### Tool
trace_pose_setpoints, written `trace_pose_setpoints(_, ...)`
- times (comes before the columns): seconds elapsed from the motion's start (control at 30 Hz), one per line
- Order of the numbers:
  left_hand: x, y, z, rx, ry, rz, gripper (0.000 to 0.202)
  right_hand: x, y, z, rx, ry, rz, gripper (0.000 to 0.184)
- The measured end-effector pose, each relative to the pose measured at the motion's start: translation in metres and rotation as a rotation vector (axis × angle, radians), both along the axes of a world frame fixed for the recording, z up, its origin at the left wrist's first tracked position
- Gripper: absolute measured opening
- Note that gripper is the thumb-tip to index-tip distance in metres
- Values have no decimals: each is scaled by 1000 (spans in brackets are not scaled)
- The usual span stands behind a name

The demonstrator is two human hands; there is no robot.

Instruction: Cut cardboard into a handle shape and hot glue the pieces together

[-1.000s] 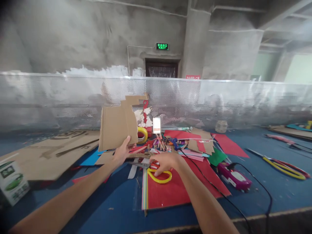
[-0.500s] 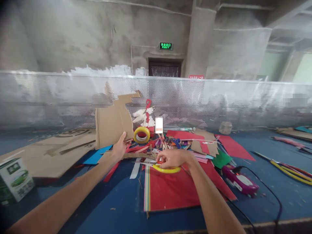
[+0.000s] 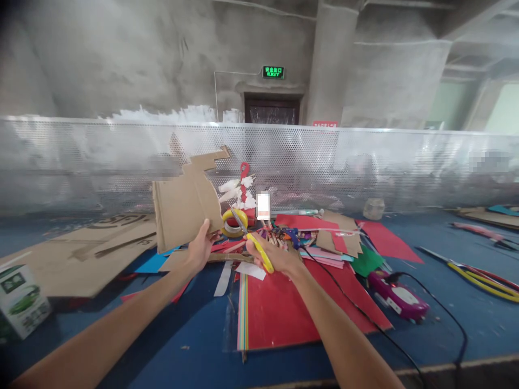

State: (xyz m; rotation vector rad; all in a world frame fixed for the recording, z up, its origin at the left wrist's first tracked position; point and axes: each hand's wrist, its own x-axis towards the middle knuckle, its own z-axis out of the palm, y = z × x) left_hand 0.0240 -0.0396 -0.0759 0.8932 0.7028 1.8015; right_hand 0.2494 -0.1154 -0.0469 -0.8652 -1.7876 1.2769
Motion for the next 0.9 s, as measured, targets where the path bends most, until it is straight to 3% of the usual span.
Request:
trace_pose_setpoints(0.1, 5, -3, -2, -20, 41, -30, 49, -12, -2, -6, -22, -16, 57, 54)
trace_pose_setpoints(0.5, 14, -18, -1, -36, 96, -194, 45, -33, 7, -34, 20, 24, 19, 50)
trace_pose_setpoints(0.67, 17, -23, -1, -35, 78, -185, 45, -36, 1, -32, 26, 8, 22, 45)
trace_pose_setpoints(0.9, 19, -27, -1, -27, 34, -169, 37, -39, -5, -26, 139, -52, -82, 41)
